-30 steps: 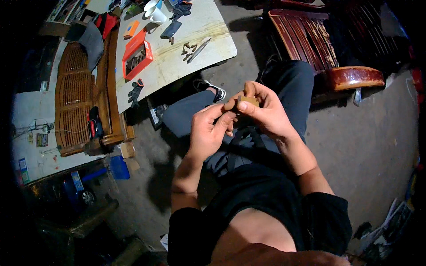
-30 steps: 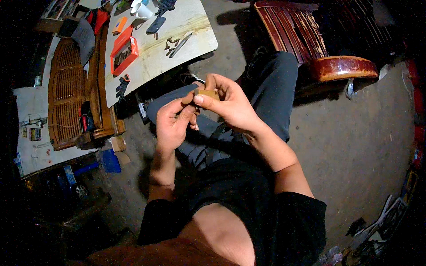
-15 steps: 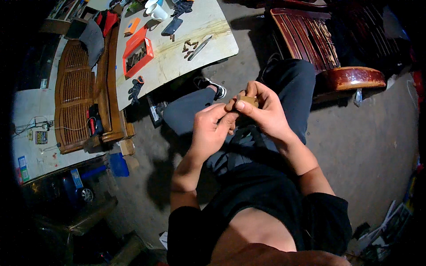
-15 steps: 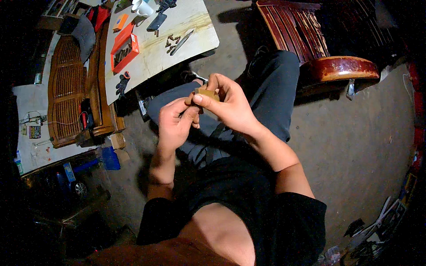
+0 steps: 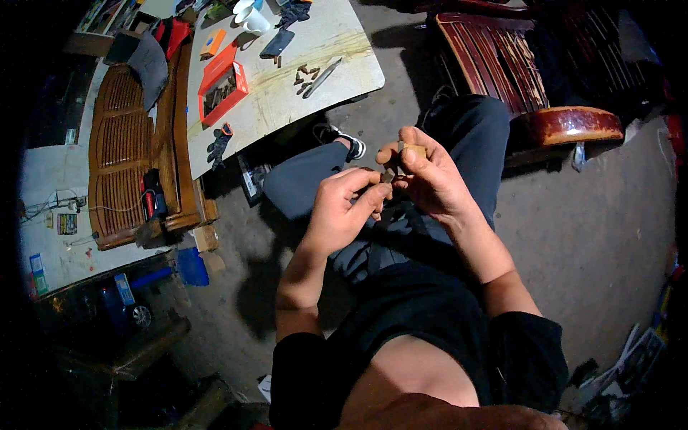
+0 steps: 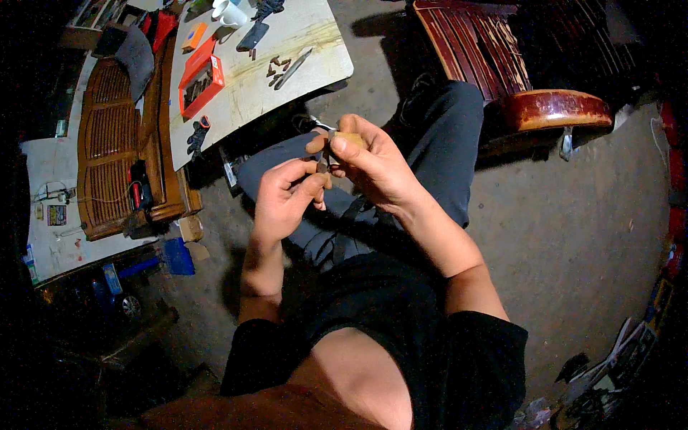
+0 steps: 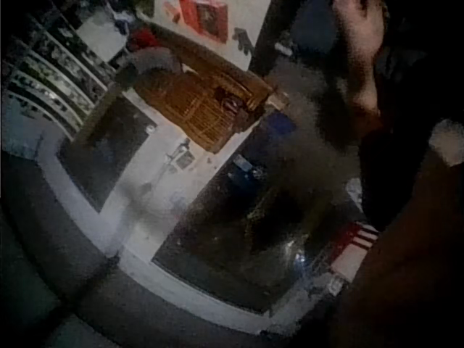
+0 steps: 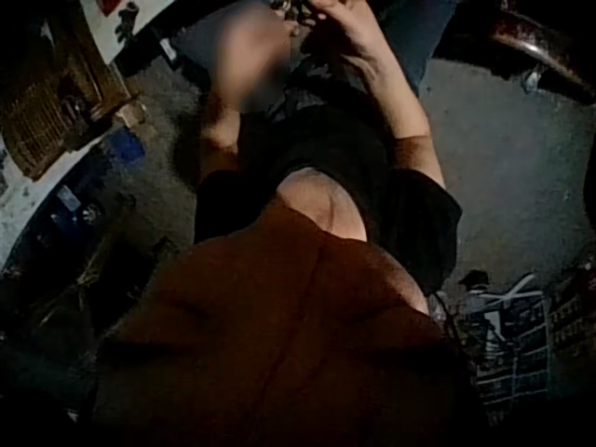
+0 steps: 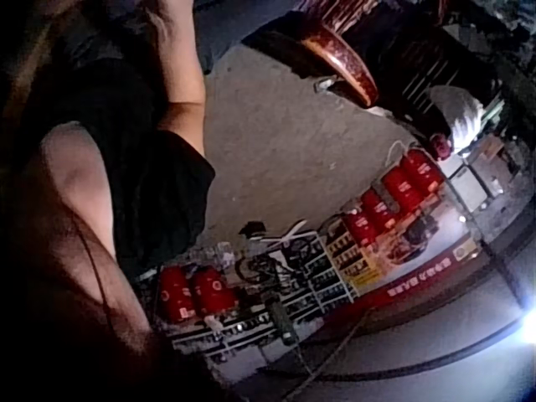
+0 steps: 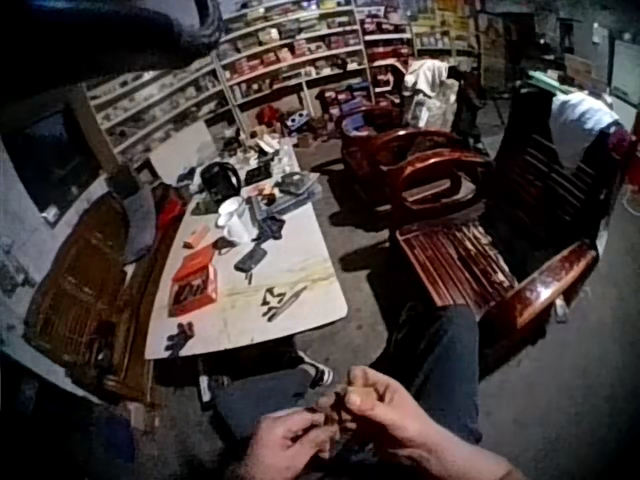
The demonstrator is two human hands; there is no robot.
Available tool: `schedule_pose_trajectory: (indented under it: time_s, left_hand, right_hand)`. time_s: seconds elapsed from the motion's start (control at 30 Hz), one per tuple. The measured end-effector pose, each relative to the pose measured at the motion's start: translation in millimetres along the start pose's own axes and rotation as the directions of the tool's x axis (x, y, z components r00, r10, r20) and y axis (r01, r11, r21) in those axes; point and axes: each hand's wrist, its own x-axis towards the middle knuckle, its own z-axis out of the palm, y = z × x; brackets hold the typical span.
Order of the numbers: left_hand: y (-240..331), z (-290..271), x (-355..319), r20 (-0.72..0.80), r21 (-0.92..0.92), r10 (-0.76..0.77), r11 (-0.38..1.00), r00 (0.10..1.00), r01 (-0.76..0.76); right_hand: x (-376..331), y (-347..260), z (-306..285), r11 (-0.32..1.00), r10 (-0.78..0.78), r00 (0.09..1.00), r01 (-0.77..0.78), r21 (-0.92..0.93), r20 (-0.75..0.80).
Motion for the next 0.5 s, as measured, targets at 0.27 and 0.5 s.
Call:
schedule_pose_trajectory:
  time_s: [0.27, 0.5]
  left_hand:
    - [1, 6, -1, -0.065, -0.085, -0.002, 0.996, 0.998, -0.004]
    - [-4, 10, -5, -0.112, -0.221, -0.003, 0.975, 0.994, -0.022]
  right_hand:
    - [-1, -1, 2, 0.987, -0.059, 0.998, 0.061, -0.148, 0.018]
    - [-6, -1, 4, 0.985, -0.091, 0.995, 0.096, -0.145, 0.035]
